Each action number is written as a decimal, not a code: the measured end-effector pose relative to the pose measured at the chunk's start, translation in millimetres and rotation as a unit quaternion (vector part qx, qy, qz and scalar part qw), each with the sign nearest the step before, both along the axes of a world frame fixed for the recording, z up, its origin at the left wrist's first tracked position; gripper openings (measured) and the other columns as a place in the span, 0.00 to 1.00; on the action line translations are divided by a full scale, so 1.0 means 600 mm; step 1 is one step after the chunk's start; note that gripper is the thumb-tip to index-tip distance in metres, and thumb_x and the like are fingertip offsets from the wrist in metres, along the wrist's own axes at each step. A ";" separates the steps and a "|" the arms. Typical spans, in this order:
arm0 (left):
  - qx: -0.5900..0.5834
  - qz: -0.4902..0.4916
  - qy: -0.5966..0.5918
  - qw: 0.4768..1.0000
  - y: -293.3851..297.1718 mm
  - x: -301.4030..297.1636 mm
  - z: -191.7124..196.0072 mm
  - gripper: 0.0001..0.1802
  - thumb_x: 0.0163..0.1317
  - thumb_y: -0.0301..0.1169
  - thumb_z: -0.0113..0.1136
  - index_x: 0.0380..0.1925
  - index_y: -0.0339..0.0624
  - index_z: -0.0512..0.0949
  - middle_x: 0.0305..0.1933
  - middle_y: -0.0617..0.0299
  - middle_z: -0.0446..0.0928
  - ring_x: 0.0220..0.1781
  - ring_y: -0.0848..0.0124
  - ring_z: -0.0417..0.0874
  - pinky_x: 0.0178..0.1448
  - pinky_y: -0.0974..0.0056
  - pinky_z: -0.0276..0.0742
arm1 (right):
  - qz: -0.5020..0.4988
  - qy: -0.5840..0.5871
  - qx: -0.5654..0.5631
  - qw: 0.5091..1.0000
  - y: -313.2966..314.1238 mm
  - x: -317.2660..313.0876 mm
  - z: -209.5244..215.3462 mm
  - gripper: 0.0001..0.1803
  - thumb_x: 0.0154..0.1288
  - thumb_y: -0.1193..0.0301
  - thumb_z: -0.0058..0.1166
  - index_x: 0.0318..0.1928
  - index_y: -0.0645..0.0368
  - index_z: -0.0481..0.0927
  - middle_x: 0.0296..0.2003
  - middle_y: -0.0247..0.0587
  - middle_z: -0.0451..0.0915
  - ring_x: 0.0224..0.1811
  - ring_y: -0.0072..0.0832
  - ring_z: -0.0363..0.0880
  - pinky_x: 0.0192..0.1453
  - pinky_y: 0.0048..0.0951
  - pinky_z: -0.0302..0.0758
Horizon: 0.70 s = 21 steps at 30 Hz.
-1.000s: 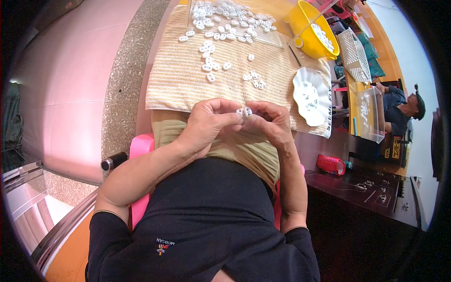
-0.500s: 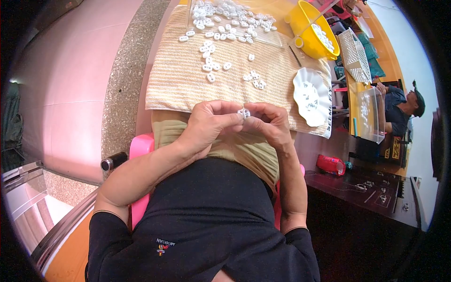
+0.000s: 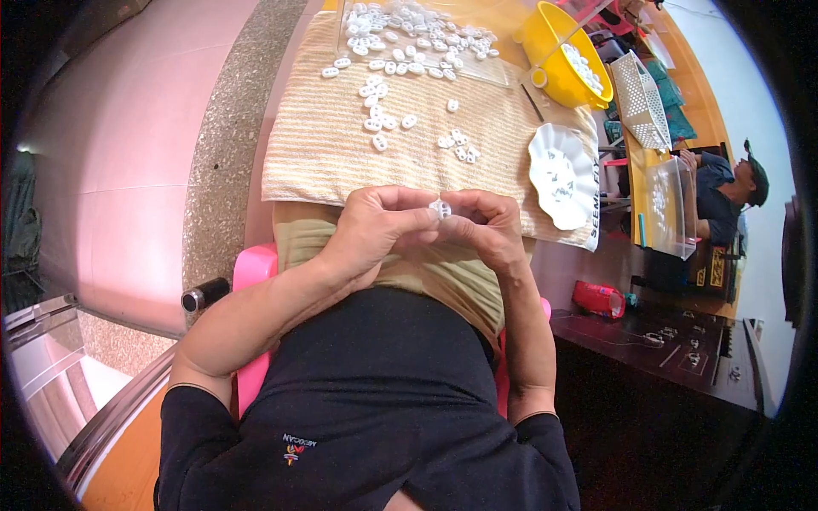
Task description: Sorting small white plastic electrical or mechanical components on a workbench.
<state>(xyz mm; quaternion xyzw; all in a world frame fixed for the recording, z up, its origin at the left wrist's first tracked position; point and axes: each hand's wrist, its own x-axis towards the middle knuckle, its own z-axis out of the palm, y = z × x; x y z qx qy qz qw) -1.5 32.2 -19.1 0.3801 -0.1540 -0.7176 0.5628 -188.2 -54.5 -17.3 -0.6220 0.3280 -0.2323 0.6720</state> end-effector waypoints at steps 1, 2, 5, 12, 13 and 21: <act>-0.001 -0.002 0.000 1.000 0.000 0.000 0.000 0.10 0.60 0.22 0.63 0.42 0.32 0.79 0.39 0.57 0.82 0.36 0.73 0.84 0.44 0.71 0.83 | 0.000 0.000 0.000 1.000 0.002 0.001 0.002 0.15 0.61 0.78 0.62 0.49 0.67 0.80 0.39 0.39 0.84 0.38 0.20 0.82 0.43 0.22 0.80; -0.002 -0.003 -0.001 1.000 0.000 0.001 0.000 0.10 0.60 0.22 0.63 0.42 0.32 0.79 0.39 0.57 0.82 0.36 0.73 0.84 0.43 0.70 0.84 | -0.007 0.003 -0.010 1.000 0.004 0.002 0.004 0.15 0.60 0.78 0.63 0.48 0.67 0.81 0.39 0.39 0.84 0.38 0.20 0.82 0.43 0.22 0.80; -0.003 -0.012 -0.011 1.000 0.000 0.002 0.005 0.10 0.60 0.22 0.63 0.42 0.32 0.79 0.39 0.57 0.82 0.36 0.73 0.84 0.43 0.70 0.84 | -0.016 0.000 -0.021 1.000 0.007 0.003 0.005 0.14 0.59 0.79 0.64 0.47 0.67 0.81 0.38 0.39 0.84 0.39 0.20 0.82 0.44 0.22 0.80; -0.010 -0.031 -0.011 0.999 -0.002 0.004 -0.001 0.10 0.60 0.23 0.63 0.42 0.33 0.79 0.39 0.57 0.82 0.37 0.72 0.84 0.43 0.70 0.84 | -0.021 -0.025 -0.002 0.999 0.008 0.003 0.004 0.15 0.59 0.79 0.64 0.47 0.67 0.81 0.39 0.39 0.84 0.39 0.20 0.82 0.44 0.22 0.80; -0.006 -0.029 -0.001 1.000 -0.003 0.004 0.000 0.10 0.60 0.23 0.63 0.42 0.33 0.79 0.39 0.57 0.82 0.37 0.72 0.84 0.43 0.70 0.84 | -0.022 -0.026 -0.003 0.999 0.008 0.003 0.005 0.15 0.59 0.79 0.64 0.47 0.67 0.81 0.39 0.39 0.84 0.39 0.20 0.82 0.44 0.22 0.80; -0.008 -0.010 0.067 0.998 -0.004 0.001 0.005 0.10 0.62 0.23 0.61 0.43 0.34 0.78 0.39 0.57 0.82 0.37 0.72 0.84 0.43 0.70 0.85 | -0.024 -0.036 0.014 0.999 0.008 0.001 0.008 0.15 0.60 0.78 0.63 0.48 0.67 0.81 0.39 0.38 0.84 0.38 0.20 0.82 0.44 0.22 0.79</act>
